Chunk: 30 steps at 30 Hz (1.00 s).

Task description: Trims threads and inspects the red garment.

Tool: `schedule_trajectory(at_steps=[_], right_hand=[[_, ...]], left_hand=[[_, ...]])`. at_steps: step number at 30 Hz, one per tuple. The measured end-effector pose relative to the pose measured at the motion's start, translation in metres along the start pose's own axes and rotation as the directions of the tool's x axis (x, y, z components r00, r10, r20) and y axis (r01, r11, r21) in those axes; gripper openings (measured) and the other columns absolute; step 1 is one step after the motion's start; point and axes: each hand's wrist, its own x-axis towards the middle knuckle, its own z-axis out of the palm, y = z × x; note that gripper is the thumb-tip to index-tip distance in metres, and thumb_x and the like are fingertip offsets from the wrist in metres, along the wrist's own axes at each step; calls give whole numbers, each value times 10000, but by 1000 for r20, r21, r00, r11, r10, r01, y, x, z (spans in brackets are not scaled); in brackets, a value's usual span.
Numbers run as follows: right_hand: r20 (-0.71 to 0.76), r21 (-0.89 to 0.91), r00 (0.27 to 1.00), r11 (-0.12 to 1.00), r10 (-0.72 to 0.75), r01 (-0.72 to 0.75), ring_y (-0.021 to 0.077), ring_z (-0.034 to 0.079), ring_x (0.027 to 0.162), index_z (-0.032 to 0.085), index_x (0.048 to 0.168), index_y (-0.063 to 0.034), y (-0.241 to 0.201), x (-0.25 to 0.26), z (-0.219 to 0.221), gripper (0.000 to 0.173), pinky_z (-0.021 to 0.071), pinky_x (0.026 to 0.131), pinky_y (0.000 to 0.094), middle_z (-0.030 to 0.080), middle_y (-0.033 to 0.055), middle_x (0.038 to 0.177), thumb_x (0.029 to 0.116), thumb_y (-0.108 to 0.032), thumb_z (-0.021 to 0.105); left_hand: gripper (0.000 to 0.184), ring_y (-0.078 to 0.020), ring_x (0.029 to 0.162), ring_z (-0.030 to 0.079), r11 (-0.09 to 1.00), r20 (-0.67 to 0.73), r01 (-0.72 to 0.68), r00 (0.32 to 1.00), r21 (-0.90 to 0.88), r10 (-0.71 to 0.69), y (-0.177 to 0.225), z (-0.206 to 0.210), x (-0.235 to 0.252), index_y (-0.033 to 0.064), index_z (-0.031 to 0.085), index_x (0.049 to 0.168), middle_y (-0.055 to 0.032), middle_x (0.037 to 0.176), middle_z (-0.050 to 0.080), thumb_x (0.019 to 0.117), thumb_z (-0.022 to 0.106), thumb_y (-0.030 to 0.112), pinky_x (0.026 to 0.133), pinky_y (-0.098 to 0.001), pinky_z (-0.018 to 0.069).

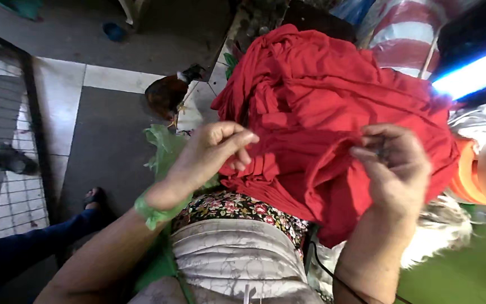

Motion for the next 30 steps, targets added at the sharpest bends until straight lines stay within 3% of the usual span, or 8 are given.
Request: schedule_trajectory(at_steps=[3, 6, 10, 13, 15, 22, 27, 30], right_hand=[[-359, -107, 930, 994, -75, 39, 54, 602, 1121, 519, 1308, -19, 36, 2, -65, 367, 513, 978, 268, 611, -26, 1249, 943, -43, 550], [-618, -175, 782, 984, -75, -44, 108, 615, 1045, 434, 1368, 76, 47, -3, -91, 443, 531, 928, 305, 596, 73, 1230, 1029, -175, 569], [-214, -164, 977, 986, 6, -42, -42, 623, 910, 593, 1189, -56, -7, -34, 1, 209, 552, 780, 192, 652, -86, 1074, 1019, -177, 597], [38, -27, 992, 993, 117, -116, -14, 612, 747, 686, 999, 25, 8, -56, 67, 116, 533, 674, 165, 693, 33, 906, 904, -35, 662], [102, -51, 983, 988, 153, -149, 40, 637, 822, 696, 983, 8, 22, -65, 82, 148, 541, 742, 190, 689, 69, 948, 869, -78, 733], [98, -163, 993, 985, 71, -54, 156, 681, 885, 713, 970, 22, 37, -70, 89, 127, 571, 792, 282, 693, 138, 978, 857, -21, 674], [82, -41, 989, 992, 124, -122, 44, 640, 867, 713, 977, 5, 41, -65, 88, 116, 538, 788, 196, 682, 70, 960, 900, -76, 681], [49, -67, 992, 991, 116, -113, 74, 650, 872, 728, 945, 8, 41, -65, 93, 105, 543, 786, 215, 688, 88, 948, 869, -31, 667]], left_hand=[[228, -86, 688, 698, 982, 118, 70, 989, 175, -92, -26, 8, -7, 35, 720, 1028, -23, 794, 717, 1051, 569, 204, 653, -263, 613], [239, -156, 832, 703, 898, 177, -96, 984, 429, 21, -50, 32, -3, 62, 764, 1034, -65, 920, 732, 991, 664, 275, 803, -376, 594], [185, -300, 896, 705, 848, 120, -210, 977, 486, 174, -59, 46, 14, 27, 751, 1006, -145, 945, 718, 964, 683, 194, 803, -526, 566], [200, -115, 842, 656, 951, 63, -125, 992, 284, 112, -46, 33, 32, 23, 688, 1070, -63, 938, 693, 1036, 568, 179, 803, -336, 554], [200, -62, 751, 618, 964, 65, -102, 994, 246, 88, -39, 34, 37, 24, 655, 1070, -36, 875, 657, 1057, 525, 176, 731, -263, 536], [196, -73, 716, 669, 997, 103, 62, 992, 41, -66, -44, 47, 51, 2, 622, 1095, -52, 911, 658, 1074, 515, 165, 656, -245, 588], [240, -14, 846, 633, 982, 110, -161, 979, -96, 171, -70, 45, 42, 75, 666, 1209, 36, 996, 697, 1048, 516, 169, 736, -183, 522], [435, -97, 972, 654, 976, 175, -219, 960, -22, 219, -62, 56, 38, 16, 568, 1321, -66, 1133, 659, 896, 625, 92, 815, -251, 560]])
